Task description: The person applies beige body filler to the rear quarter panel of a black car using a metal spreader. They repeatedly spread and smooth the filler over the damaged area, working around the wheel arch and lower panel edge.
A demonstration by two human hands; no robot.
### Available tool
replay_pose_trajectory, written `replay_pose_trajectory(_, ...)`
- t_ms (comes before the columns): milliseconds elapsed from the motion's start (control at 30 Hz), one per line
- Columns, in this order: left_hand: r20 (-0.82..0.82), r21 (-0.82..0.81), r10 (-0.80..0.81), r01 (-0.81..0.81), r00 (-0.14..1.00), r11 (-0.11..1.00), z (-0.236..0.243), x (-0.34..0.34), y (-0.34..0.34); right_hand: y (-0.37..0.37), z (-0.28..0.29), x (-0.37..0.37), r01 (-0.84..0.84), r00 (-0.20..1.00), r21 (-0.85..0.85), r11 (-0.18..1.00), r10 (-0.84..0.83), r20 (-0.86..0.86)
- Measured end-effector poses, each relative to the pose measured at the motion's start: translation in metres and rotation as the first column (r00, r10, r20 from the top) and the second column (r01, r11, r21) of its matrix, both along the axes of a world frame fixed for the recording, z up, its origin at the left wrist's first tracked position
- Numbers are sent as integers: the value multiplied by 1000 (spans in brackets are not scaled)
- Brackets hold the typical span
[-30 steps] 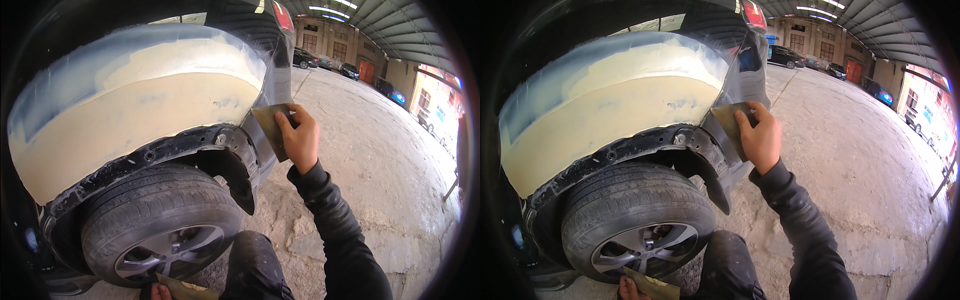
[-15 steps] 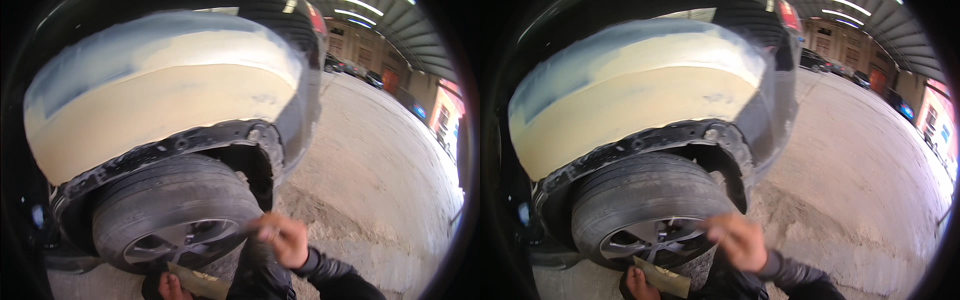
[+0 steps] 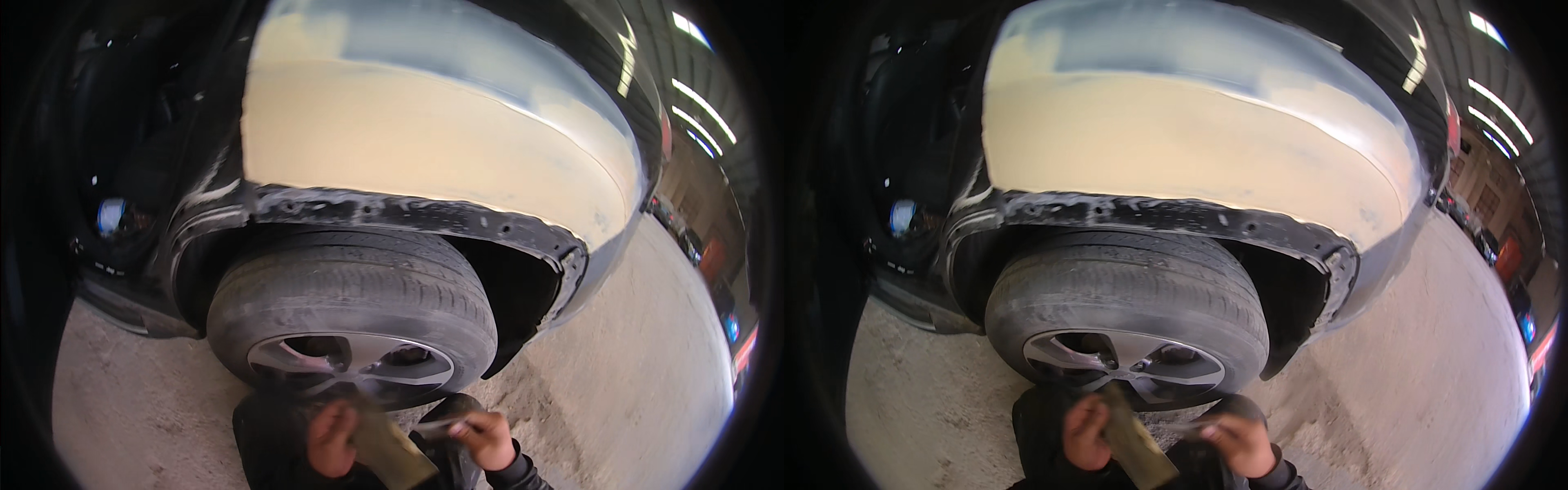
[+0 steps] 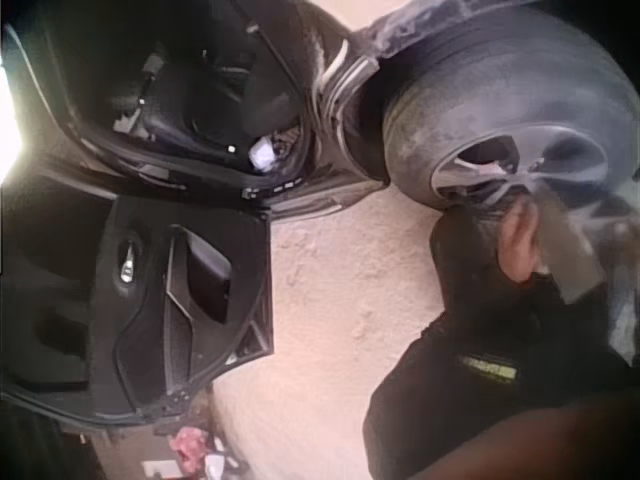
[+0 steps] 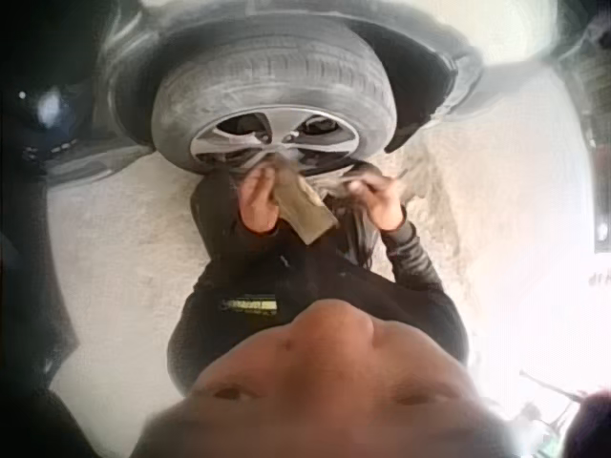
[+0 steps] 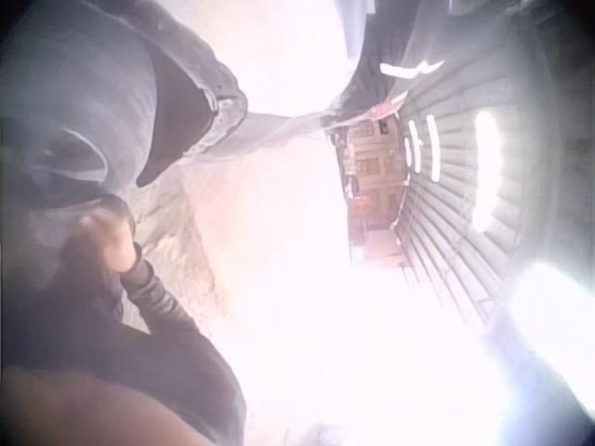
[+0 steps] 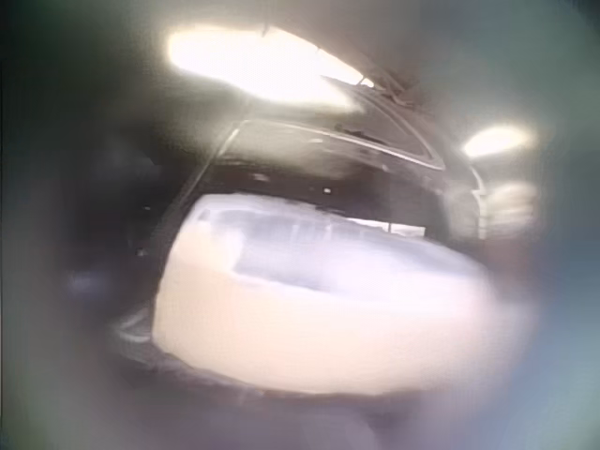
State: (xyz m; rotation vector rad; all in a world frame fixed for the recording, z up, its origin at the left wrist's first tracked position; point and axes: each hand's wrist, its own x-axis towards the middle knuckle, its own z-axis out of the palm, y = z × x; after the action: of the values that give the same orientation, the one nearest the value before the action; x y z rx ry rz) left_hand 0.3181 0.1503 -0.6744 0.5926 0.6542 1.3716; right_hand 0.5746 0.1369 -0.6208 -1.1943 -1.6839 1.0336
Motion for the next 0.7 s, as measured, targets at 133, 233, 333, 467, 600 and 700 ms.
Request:
replay_pose_trajectory(133, 259, -150, -343, 388, 903, 909, -25, 18, 2, 2, -23, 18, -82, 897, -331, 940, -75, -436)
replay_pose_trajectory(233, 176, -187, -152, 185, 973, 965, -42, 12, 13, 11, 5, 65, 141, 882, -170, 975, -202, -426)
replay_pose_trajectory(333, 315, -78, -79, 109, 946, 991, -56, 8, 26, 19, 60, 100, 409, 660, -24, 912, -314, -682)
replay_pose_trajectory(467, 306, -153, -31, 81, 952, 985, -77, 20, 32, 21, 170, 84, 589, 808, 621, 518, -411, -423)
replay_pose_trajectory(600, 111, -102, -46, 58, 993, 993, -100, 26, 30, 39, 221, -20, -52, 448, 991, -124, -890, -88)
replay_pose_trajectory(700, 23, -20, -40, 41, 999, 999, -109, 20, 34, 48, 241, -99, -636, 160, 772, 12, -976, 148)
